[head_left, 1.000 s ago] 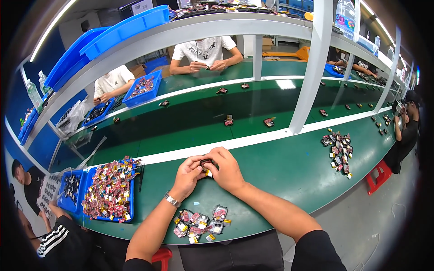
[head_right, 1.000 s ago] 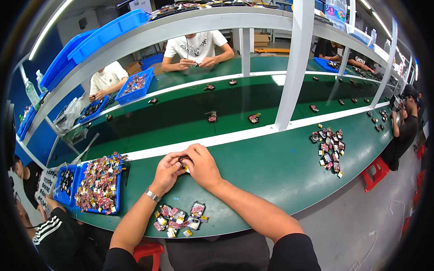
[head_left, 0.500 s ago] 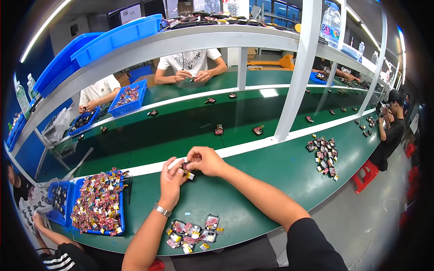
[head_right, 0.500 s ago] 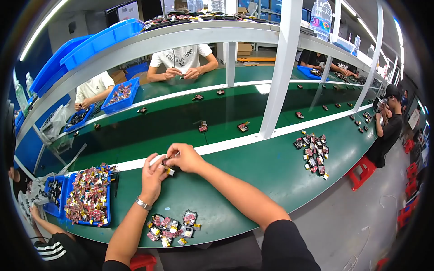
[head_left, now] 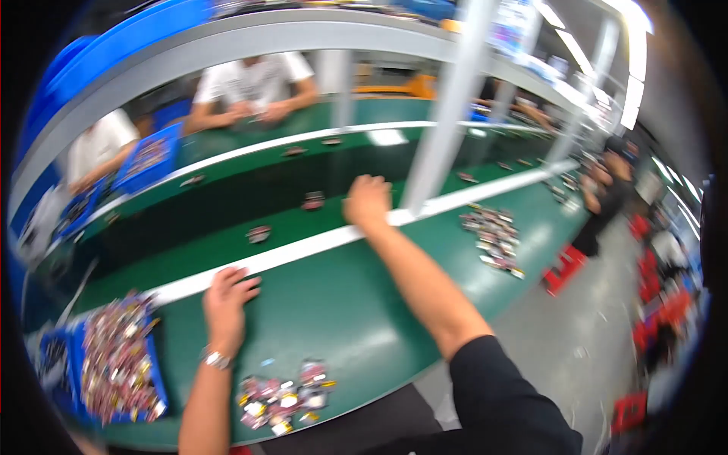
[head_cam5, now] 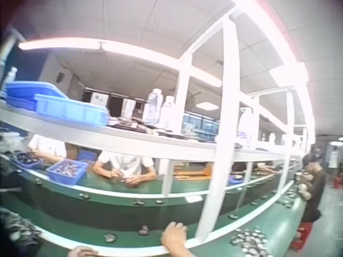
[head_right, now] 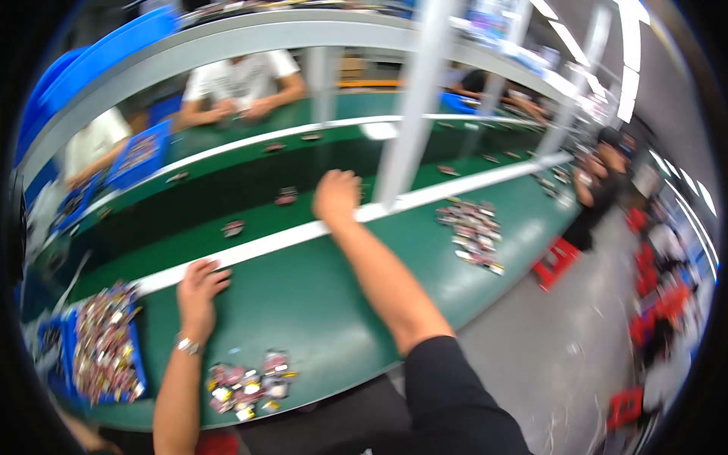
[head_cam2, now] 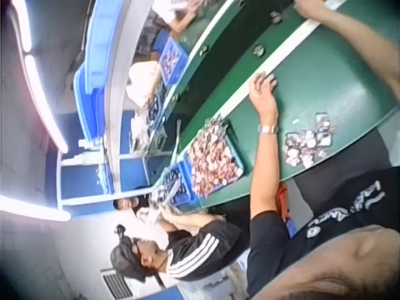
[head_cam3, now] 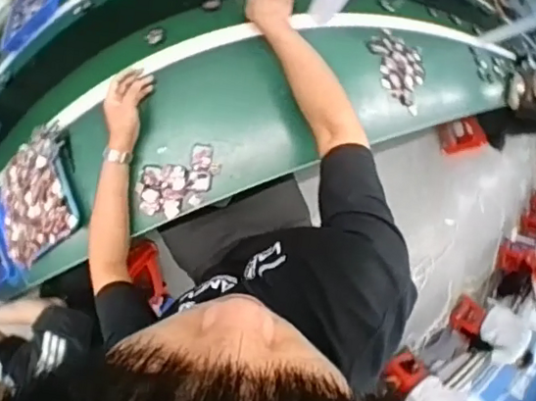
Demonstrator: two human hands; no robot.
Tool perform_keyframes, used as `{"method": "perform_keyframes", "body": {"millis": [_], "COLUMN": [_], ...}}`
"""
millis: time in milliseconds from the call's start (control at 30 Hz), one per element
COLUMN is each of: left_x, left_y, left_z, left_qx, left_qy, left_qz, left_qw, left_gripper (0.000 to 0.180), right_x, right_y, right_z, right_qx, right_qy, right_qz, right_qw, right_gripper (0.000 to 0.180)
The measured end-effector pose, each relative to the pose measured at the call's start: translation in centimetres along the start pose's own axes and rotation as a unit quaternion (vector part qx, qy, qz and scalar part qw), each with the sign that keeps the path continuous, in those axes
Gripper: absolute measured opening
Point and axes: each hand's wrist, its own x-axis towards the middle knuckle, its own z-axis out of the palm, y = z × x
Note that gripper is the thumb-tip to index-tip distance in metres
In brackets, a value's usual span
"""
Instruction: Sorting and arranging small magnetic or electronic components on an assembly line.
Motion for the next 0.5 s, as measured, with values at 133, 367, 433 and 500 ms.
{"method": "perform_keyframes", "body": {"millis": [133, 367, 433, 500], "left_x": [-1.3, 0.4, 0.2, -0.1], "left_y": [0.2, -1.3, -1.3, -0.6], "left_z": [-4.5, -1.5, -2.2, -1.8], "left_qx": [0.09, 0.064, 0.063, 0.072], "left_qy": [0.041, 0.002, -0.002, 0.014], "left_qz": [-0.003, -0.016, -0.014, -0.011], "left_qw": [0.995, 0.998, 0.998, 0.997], "left_gripper": [0.033, 0.029, 0.028, 0.027], "right_x": [-0.8, -0.1, -0.4, -0.4], "right_y": [-2.9, 3.0, 2.7, 2.3], "right_z": [7.1, 4.9, 3.9, 3.1], "right_qx": [-0.084, -0.015, 0.01, 0.085], "right_qy": [0.061, 0.074, 0.078, 0.066], "right_qz": [0.14, 0.198, 0.192, 0.179], "right_qw": [0.985, 0.977, 0.978, 0.978], "right_gripper": [0.043, 0.033, 0.036, 0.044]}}
